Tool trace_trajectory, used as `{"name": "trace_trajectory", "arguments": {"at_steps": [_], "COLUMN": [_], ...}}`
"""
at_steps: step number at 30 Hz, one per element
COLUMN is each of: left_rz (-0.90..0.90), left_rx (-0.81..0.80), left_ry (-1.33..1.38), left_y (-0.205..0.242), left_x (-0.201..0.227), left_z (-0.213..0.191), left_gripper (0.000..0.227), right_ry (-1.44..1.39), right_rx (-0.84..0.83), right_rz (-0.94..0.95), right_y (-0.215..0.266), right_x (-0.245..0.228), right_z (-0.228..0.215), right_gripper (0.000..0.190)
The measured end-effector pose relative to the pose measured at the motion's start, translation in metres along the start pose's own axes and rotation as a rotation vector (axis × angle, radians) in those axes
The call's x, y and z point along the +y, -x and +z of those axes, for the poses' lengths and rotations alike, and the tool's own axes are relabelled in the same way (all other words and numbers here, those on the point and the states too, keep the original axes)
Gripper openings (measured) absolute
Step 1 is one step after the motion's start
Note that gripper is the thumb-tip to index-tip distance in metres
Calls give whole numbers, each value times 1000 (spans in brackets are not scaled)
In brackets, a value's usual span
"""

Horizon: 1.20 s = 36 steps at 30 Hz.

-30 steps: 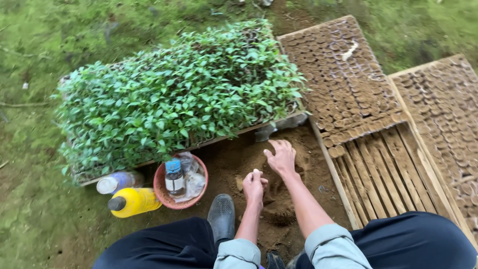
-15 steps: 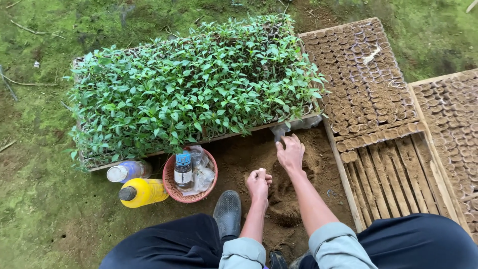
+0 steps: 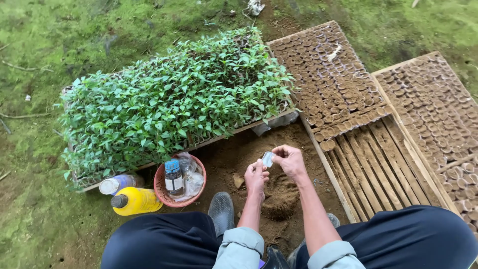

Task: Filling small paper pots with soil for seedlings using a spoon and packing them into a tray

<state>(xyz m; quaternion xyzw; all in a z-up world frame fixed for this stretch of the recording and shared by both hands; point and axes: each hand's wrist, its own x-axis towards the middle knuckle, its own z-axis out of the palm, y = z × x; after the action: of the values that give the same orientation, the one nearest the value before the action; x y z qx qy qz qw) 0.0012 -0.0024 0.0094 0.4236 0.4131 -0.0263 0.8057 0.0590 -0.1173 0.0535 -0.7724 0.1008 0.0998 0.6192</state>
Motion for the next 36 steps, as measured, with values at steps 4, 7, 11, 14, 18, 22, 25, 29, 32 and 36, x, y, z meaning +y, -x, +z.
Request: {"name": "trace_trajectory", "arguments": {"at_steps": [4,7,11,14,18,22,25,29,32,36], "left_rz": [-3,21,25,36,88,105,111,122,292,561], "left_rx": [-85,-85,-61,-48,-27,-28,-29,-14,91,100], "left_ry": [-59,-79,-65,-53,-87,-111,-102,-144,-321,-537], "left_y": [-10,-9,-9,-9,-10,-15,-14,2,7,26], "left_x": [-25,-31,-34,-36,-41,-47,-46,-36,-37,-23], "left_z": [1,4,8,9,12,10,10,14,13,18], "left_gripper": [34,12,11,12,13,14,13,13,7,10], "right_ry": [-45,-31,-53,-71,-169,-141,-100,-91,-57,-12], "right_rx": [-46,-53,71,100,-8,-60,-63,-16,29,70], "right_rz": [25,3,19,71,199,203,170,147,114,74], "right_y": [20,28,28,35,43,52,44,43,41,38], "right_x": [-14,-15,9,17,15,6,19,23,24,27], "right_z": [-13,-20,-32,-38,-41,-37,-36,-30,-28,-26], "right_gripper": [28,25,11,11,16,14,10,6,4,2]}}
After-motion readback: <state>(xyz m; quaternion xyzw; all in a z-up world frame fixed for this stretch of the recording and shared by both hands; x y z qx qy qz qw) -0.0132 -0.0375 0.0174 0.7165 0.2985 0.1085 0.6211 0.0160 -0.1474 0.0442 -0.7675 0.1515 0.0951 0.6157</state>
